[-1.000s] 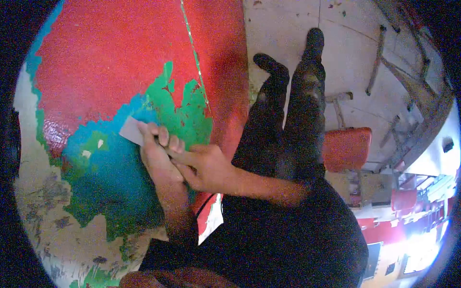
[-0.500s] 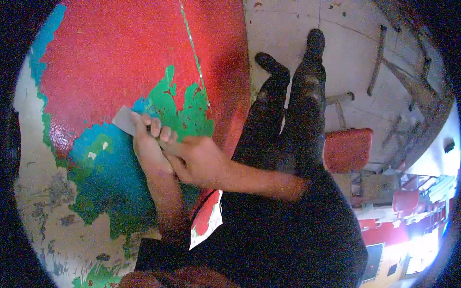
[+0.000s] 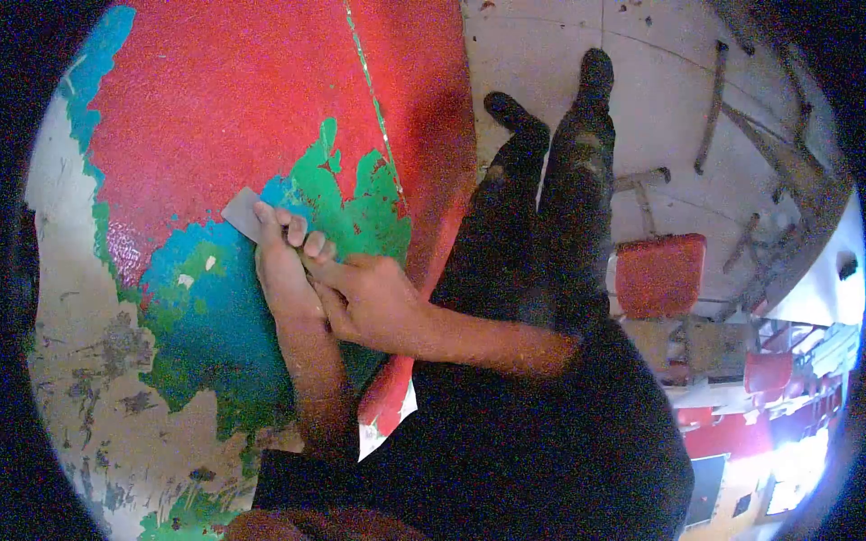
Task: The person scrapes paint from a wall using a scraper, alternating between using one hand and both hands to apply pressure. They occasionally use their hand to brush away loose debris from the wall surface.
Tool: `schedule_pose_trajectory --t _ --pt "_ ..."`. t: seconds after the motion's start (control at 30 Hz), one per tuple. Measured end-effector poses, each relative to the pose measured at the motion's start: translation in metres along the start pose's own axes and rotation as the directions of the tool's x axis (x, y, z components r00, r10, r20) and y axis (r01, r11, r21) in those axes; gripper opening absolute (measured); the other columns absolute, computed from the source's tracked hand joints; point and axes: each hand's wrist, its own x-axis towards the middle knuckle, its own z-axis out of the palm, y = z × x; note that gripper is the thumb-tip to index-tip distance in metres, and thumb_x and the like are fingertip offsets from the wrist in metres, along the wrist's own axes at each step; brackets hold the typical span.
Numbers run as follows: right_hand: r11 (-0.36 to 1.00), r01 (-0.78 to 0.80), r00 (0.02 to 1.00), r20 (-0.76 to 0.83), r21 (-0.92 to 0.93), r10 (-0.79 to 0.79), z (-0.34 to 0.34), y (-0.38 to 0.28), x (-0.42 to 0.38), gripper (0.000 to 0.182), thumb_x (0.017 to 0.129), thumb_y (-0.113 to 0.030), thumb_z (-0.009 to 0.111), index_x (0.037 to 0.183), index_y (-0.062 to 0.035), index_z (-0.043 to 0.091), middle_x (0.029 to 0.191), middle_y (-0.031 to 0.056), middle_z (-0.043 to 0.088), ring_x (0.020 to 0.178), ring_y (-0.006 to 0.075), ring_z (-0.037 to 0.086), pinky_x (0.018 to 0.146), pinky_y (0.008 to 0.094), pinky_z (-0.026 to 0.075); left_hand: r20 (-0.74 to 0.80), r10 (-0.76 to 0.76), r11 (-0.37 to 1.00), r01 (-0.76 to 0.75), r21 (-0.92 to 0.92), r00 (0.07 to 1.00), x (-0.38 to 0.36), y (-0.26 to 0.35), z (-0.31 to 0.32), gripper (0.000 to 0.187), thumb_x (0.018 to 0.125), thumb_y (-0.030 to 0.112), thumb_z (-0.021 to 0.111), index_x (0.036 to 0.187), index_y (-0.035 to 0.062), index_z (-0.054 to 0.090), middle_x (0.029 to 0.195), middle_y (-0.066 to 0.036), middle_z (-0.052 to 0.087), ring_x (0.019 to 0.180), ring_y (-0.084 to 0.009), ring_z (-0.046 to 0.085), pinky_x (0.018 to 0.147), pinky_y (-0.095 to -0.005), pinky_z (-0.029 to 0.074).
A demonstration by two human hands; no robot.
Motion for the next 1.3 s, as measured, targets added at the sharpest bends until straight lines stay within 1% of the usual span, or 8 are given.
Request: schedule_pose_trajectory --t 0.17,0.37,0.47,0.97,1.03,1.13,1.23,1.3 --pt "0.999 -0.041 0.998 0.040 0.036 0.039 -0.004 -0.011 -0.006 0.021 0.075 -0.011 0.056 0.095 -0.0059 0.061 0.059 0.0196 0.053 0.054 0.0367 0.056 0.051 0.0461 0.047 0.046 -0.047 0.994 0.051 -0.099 0.998 -0.005 -0.005 -0.008 0.037 0.095 0.043 0.039 0.078 0.0106 0.040 0.058 -0.002 0.036 0.045 -0.0149 0.040 0.042 -0.0303 0.036" --pt "1.000 0.020 1.000 -0.004 0.016 -0.020 -0.006 -0.014 -0.012 0.029 0.079 -0.008 0.056 0.107 -0.0030 0.060 0.062 0.0190 0.054 0.055 0.0340 0.057 0.052 0.0422 0.046 0.022 -0.051 0.998 0.052 -0.045 0.998 -0.013 0.001 -0.009 0.037 0.095 0.044 0.039 0.078 0.0100 0.041 0.058 -0.001 0.036 0.045 -0.0149 0.040 0.043 -0.0308 0.037" --pt "0.998 -0.037 0.994 0.099 -0.057 0.043 -0.006 -0.016 0.000 0.028 0.079 -0.008 0.055 0.106 -0.0035 0.060 0.063 0.0198 0.055 0.056 0.0341 0.058 0.053 0.0416 0.047 0.051 -0.056 0.994 0.060 -0.093 0.997 -0.006 -0.005 -0.009 0.037 0.095 0.043 0.039 0.078 0.0100 0.041 0.058 -0.001 0.037 0.045 -0.0150 0.040 0.043 -0.0313 0.037" --pt "1.000 0.019 0.997 0.077 0.000 -0.019 -0.013 -0.016 -0.007 0.024 0.078 -0.008 0.057 0.101 -0.0048 0.062 0.061 0.0186 0.053 0.056 0.0334 0.057 0.052 0.0418 0.046 0.003 -0.061 0.998 0.061 -0.036 0.998 -0.022 -0.006 -0.012 0.035 0.092 0.045 0.044 0.075 0.0147 0.041 0.061 0.003 0.034 0.051 -0.0114 0.036 0.051 -0.0284 0.033" --pt "0.997 0.046 0.993 0.115 -0.056 -0.039 -0.004 -0.009 0.006 0.025 0.078 -0.009 0.057 0.102 -0.0050 0.061 0.060 0.0180 0.053 0.056 0.0328 0.058 0.052 0.0415 0.046 0.019 0.037 0.999 -0.037 0.007 0.999 -0.008 0.007 0.000 0.036 0.092 0.046 0.044 0.075 0.0146 0.041 0.060 0.003 0.034 0.049 -0.0119 0.035 0.049 -0.0293 0.033" --pt "0.992 0.124 0.992 -0.009 -0.001 -0.124 -0.008 -0.006 0.016 0.029 0.078 -0.009 0.056 0.107 -0.0058 0.060 0.059 0.0176 0.052 0.055 0.0326 0.057 0.052 0.0413 0.046 -0.012 0.060 0.998 -0.060 -0.030 0.998 -0.007 0.016 0.012 0.039 0.094 0.044 0.041 0.074 0.0110 0.039 0.056 -0.001 0.034 0.044 -0.0155 0.038 0.043 -0.0305 0.036" --pt "0.992 0.109 0.992 0.054 0.058 -0.112 -0.010 -0.004 -0.004 0.021 0.078 -0.012 0.054 0.097 -0.0044 0.059 0.061 0.0196 0.054 0.054 0.0356 0.057 0.051 0.0449 0.046 -0.034 -0.049 0.997 0.047 -0.053 0.998 -0.023 -0.005 -0.006 0.039 0.094 0.044 0.041 0.073 0.0112 0.038 0.056 -0.001 0.034 0.046 -0.0153 0.039 0.045 -0.0300 0.036" --pt "0.998 0.033 0.993 0.114 0.058 -0.039 -0.011 -0.011 0.002 0.018 0.079 -0.013 0.053 0.094 -0.0046 0.059 0.064 0.0198 0.056 0.054 0.0365 0.057 0.052 0.0464 0.048 -0.009 0.050 0.997 -0.051 -0.052 0.999 -0.012 0.004 -0.002 0.038 0.095 0.043 0.040 0.074 0.0112 0.038 0.056 -0.001 0.034 0.044 -0.0156 0.038 0.044 -0.0305 0.036"
